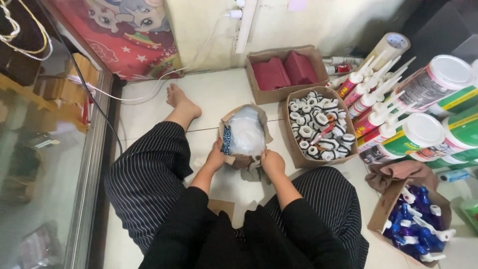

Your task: Cleaning pink leather components with a cloth and then packing small blue beads into a plastic bag.

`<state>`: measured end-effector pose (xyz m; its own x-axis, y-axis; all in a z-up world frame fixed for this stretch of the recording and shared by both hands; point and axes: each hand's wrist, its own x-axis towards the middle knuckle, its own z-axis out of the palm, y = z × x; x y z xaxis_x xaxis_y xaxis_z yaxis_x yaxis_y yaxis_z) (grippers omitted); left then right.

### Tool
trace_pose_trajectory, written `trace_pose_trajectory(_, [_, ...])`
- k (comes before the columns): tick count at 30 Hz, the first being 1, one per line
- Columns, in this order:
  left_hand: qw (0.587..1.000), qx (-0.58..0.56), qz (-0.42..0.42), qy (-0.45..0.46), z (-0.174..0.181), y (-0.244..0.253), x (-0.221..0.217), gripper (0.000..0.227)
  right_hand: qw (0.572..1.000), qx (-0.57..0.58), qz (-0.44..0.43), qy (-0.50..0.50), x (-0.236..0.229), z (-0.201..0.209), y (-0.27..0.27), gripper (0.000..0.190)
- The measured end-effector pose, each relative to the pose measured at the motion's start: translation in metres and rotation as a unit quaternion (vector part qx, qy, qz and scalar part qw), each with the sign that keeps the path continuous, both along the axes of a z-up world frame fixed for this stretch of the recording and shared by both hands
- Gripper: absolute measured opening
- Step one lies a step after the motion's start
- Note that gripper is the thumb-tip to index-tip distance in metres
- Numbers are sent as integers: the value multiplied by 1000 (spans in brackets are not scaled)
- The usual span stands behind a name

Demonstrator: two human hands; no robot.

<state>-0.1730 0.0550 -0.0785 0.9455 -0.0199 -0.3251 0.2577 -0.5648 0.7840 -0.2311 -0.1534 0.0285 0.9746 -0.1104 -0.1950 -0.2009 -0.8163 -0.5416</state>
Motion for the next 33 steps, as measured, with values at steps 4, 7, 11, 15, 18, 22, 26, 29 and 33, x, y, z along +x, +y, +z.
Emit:
trace_pose_trajectory(4, [998,-60,-3,2,40,6,-27,59,999,32,25,8,-3,9,1,42])
trace_pose_trajectory(7, [999,-7,-5,31,19,18,-39,57,998,42,43,25,-12,-5,-1,41])
trace_pose_trajectory(11, [998,17,17,58,33,22,-45,59,994,58,75,57,-2,-13,-9,40])
trace_pose_trajectory(15, [995,-17,51,80,50,22,-39,62,970,84,157,163,19,34,-25,47])
trace_pose_trajectory(18, [994,-46,98,1,108,10,-39,64,977,96,98,163,27,21,-46,41])
trace_pose_trajectory(22, [957,84,-62,-272,121,3,-38,52,998,14,-44,-43,29,5,-53,36])
trace_pose_trajectory(26, [901,286,-210,-250,103,-18,-34,75,971,-47,16,-236,27,8,-30,59])
trace_pose_trajectory(29, [881,312,-217,-283,101,-27,-21,40,959,10,89,-267,22,20,3,55])
trace_pose_trajectory(33, [867,312,-243,-304,111,-27,-4,24,945,26,178,-274,14,8,18,62])
